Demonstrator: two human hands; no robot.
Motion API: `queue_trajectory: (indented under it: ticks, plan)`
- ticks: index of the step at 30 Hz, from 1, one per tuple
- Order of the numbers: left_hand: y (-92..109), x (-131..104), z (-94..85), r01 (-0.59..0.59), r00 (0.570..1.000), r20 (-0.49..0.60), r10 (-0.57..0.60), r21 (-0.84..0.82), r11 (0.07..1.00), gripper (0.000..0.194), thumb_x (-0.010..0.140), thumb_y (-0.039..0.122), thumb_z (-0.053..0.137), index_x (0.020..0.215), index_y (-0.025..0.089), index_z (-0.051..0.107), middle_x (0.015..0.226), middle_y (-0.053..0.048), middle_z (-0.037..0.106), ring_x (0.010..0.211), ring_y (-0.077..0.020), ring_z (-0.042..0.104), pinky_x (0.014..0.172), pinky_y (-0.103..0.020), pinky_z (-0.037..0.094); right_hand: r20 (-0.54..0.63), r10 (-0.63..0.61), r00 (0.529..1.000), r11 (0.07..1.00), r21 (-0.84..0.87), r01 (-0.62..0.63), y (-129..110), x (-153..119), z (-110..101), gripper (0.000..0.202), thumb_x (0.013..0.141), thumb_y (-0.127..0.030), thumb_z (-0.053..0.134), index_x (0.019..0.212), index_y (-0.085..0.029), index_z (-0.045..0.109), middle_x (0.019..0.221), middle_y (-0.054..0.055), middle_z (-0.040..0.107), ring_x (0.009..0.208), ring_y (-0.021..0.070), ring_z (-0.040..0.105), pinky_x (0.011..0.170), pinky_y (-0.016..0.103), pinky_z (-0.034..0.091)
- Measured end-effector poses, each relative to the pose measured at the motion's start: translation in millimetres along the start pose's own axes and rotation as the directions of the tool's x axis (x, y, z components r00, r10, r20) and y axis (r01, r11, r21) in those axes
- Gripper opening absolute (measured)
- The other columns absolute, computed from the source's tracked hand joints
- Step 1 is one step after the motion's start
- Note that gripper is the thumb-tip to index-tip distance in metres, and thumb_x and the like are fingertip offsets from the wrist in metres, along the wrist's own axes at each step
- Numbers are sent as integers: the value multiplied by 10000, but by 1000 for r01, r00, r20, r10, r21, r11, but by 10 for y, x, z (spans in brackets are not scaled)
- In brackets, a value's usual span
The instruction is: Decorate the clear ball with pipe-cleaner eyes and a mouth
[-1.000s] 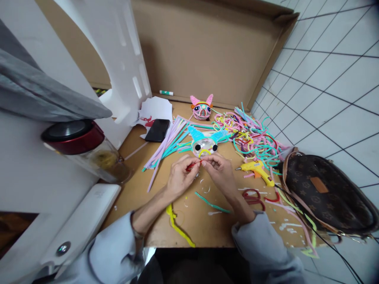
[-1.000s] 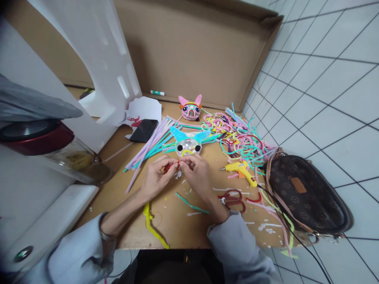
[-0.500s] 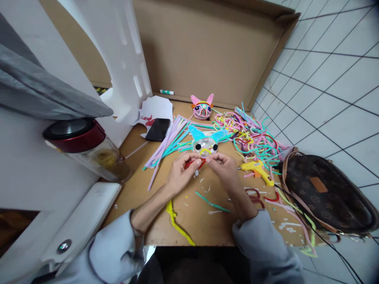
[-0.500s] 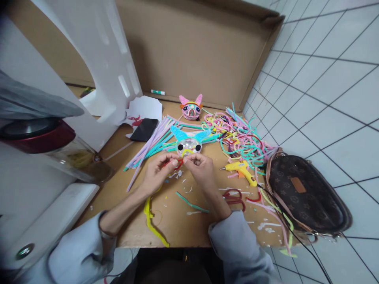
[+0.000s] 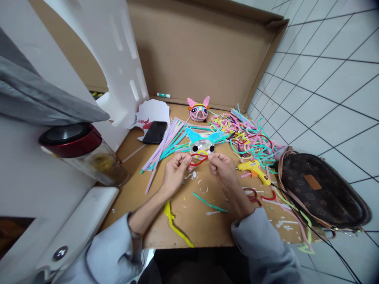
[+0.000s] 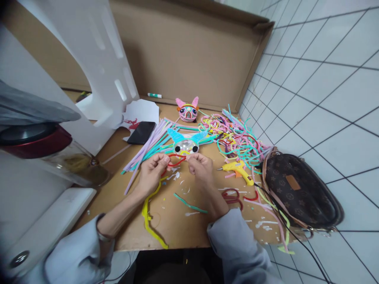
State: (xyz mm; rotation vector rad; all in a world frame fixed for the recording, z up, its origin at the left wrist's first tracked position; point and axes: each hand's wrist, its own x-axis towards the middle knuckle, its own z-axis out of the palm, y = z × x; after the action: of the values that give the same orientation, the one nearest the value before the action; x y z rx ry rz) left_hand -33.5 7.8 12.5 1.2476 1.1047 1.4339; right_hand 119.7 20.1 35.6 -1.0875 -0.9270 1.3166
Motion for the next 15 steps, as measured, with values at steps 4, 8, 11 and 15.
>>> queue_trajectory:
  ticks: [4, 8, 11, 15]
  plan:
    - [-41, -6, 1, -29, 998, -54, 30, 14, 999, 366, 832, 525, 622, 735, 178, 559, 589, 33, 546, 520, -91, 490, 534, -214, 391, 44, 21, 999, 998, 60, -23, -14, -21, 28, 255, 566, -344, 737, 564, -189, 535, 384, -87, 410, 373, 34, 300, 403, 201, 199]
    - [-69, -21, 8, -52, 996, -72, 52, -3, 999, 358, 846, 524, 603, 762, 178, 559, 613, 35, 542, 548, -94, 518, 565, -213, 409, 46, 29, 999, 995, 95, -33, -26, -21, 35, 257, 546, -342, 736, 563, -190, 529, 398, -93, 398, 378, 30, 303, 400, 197, 188]
    - [-52, -14, -5, -23, 999, -24, 23, 11, 1000, 355, 845, 519, 603, 755, 178, 565, 602, 32, 546, 549, -101, 518, 566, -218, 405, 31, 25, 999, 998, 54, -26, -34, 9, 2, 262, 541, -365, 733, 586, -190, 543, 382, -99, 394, 363, 31, 302, 404, 199, 188]
    - [-5, -2, -23, -66, 997, 42, 62, 87, 994, 338, 856, 497, 587, 830, 164, 640, 708, -18, 647, 645, -135, 573, 629, -246, 445, 16, -9, 1000, 996, -85, 11, -51, 43, -31, 263, 536, -381, 734, 591, -189, 562, 367, -97, 405, 349, 33, 284, 401, 207, 166]
